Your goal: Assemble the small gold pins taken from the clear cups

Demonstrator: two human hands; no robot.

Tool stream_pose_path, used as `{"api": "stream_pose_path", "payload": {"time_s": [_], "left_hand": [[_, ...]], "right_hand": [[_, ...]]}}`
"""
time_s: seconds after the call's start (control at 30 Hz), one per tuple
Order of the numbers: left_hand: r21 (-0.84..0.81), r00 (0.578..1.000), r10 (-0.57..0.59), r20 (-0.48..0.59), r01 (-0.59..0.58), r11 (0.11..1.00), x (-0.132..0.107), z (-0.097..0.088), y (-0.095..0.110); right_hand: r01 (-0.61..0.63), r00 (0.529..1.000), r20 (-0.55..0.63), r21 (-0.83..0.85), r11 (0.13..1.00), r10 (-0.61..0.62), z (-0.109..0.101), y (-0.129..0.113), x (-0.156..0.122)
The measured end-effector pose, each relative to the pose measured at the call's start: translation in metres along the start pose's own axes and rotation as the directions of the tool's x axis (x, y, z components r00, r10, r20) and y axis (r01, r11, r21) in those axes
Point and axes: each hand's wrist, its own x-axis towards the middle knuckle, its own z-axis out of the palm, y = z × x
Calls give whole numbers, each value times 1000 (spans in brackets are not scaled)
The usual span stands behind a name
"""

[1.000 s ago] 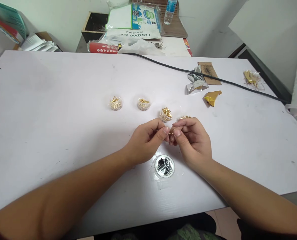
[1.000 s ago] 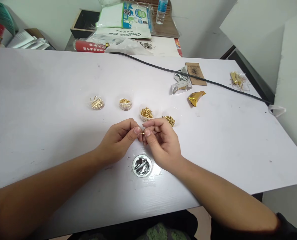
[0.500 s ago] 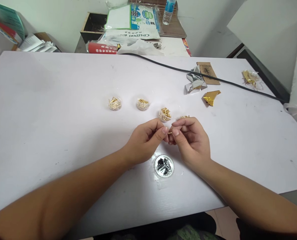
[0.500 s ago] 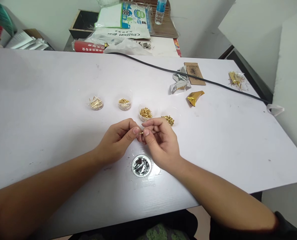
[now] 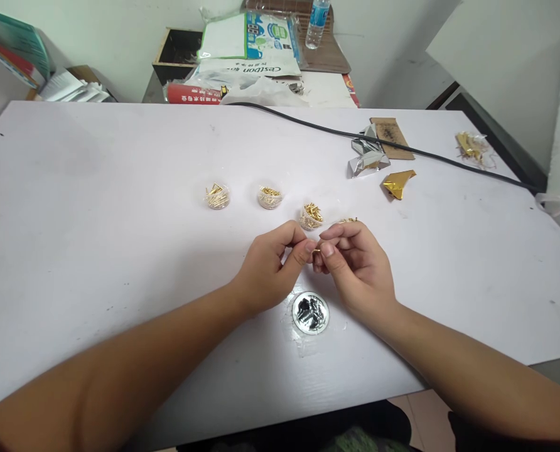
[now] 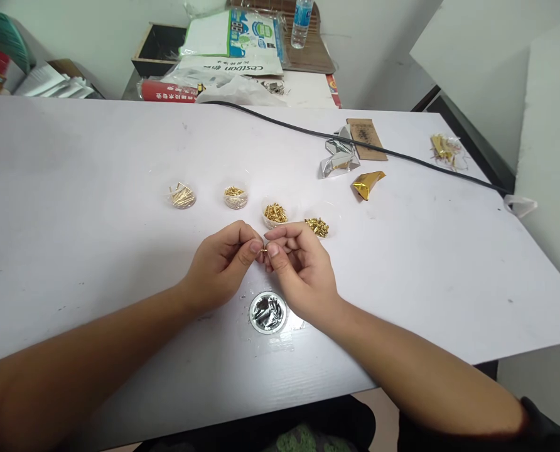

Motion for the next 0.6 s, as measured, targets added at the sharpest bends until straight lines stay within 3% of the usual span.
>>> {"api": "stream_pose_path", "payload": {"time_s": [0.2,0.6], "left_hand": [[189,998,53,-40,-44,981,-2,0,-1],[288,981,180,-71,-152,945,-2,5,2]], "right_hand": [[-36,999,-28,4,999,36,2,-2,-3],[-119,990,-68,94,988,126,8,-4,-5]]}}
